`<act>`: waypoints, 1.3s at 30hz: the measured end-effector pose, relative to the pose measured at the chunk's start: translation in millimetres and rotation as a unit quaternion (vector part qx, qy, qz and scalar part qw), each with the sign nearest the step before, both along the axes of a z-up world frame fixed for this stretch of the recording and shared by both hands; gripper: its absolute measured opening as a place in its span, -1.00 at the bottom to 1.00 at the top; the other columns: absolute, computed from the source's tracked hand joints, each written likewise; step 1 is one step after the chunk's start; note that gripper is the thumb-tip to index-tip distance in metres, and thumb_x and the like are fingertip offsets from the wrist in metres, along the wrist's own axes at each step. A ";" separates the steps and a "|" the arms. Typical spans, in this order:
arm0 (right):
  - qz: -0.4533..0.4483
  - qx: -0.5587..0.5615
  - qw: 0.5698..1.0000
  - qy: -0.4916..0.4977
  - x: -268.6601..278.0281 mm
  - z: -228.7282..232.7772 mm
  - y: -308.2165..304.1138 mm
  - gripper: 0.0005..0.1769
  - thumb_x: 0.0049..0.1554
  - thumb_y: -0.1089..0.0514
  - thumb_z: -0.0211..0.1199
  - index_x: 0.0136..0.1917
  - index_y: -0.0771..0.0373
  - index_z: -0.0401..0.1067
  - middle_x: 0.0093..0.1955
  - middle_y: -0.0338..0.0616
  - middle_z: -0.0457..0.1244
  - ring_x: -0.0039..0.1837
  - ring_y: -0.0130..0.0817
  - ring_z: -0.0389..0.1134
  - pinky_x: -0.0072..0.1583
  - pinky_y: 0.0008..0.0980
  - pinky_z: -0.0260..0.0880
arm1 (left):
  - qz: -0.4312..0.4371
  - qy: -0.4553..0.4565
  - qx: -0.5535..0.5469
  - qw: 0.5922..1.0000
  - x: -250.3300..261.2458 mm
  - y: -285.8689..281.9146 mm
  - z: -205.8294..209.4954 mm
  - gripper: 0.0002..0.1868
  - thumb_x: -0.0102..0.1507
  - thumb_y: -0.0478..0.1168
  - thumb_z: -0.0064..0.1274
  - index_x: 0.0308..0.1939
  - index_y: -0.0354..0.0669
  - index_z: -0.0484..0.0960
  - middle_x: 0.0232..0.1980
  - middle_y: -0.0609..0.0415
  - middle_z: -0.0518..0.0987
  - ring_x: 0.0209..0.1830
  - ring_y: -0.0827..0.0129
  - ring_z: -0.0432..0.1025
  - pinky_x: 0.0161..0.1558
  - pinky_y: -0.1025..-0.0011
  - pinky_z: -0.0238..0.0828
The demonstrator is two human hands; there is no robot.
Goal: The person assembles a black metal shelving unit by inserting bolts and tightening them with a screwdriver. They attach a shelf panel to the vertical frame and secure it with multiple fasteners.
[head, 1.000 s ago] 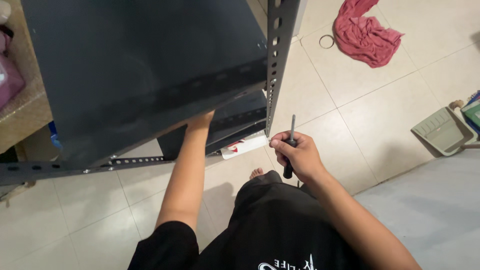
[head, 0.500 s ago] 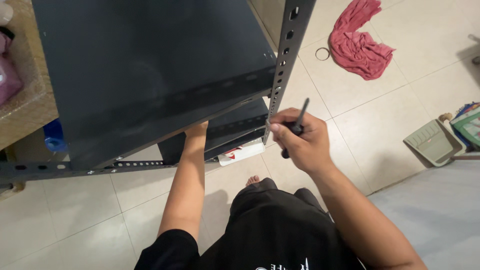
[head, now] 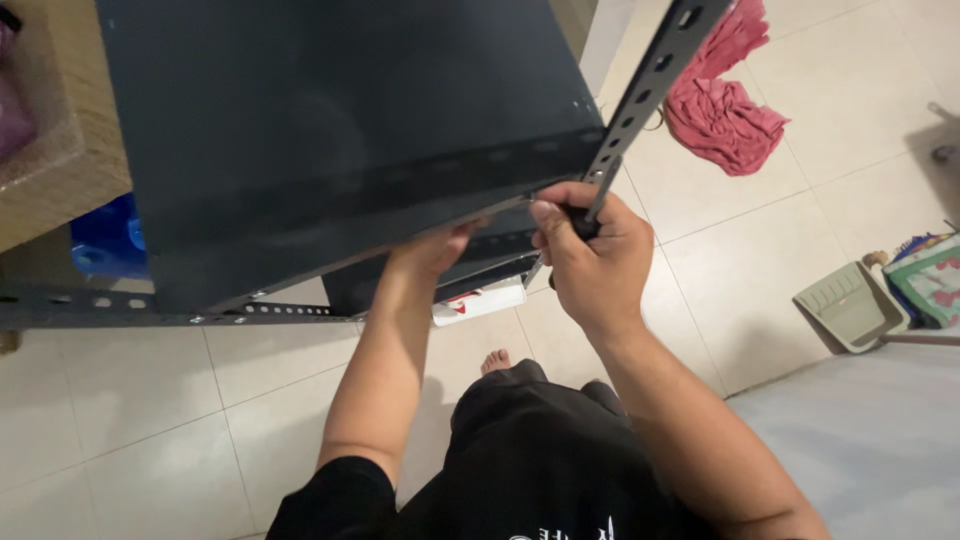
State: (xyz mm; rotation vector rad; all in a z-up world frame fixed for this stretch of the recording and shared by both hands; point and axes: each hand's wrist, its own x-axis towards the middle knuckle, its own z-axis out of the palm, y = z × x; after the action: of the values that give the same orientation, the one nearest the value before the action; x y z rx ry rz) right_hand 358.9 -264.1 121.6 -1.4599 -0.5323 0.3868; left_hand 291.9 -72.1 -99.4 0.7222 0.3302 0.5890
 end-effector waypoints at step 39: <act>-0.059 -0.021 0.977 -0.202 -0.1 0.2 4.6 -0.84 0.19 0.30 0.47 -0.11 0.37 0.48 -0.24 -0.26 0.36 -0.20 -0.66 0.27 -0.16 -0.60 0.28 | -0.225 -0.135 -0.071 0.962 8.4 -11.7 155.5 -0.57 0.40 -0.03 0.02 -0.02 -0.45 0.55 -0.22 -0.28 0.55 -0.33 0.07 0.46 -0.42 0.34 0.37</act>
State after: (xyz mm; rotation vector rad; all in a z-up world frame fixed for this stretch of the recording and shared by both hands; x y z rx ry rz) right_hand 358.7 -259.5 121.8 -1.6114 -0.7607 0.0028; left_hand 300.3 -83.8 56.1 0.5442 -0.0494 0.2224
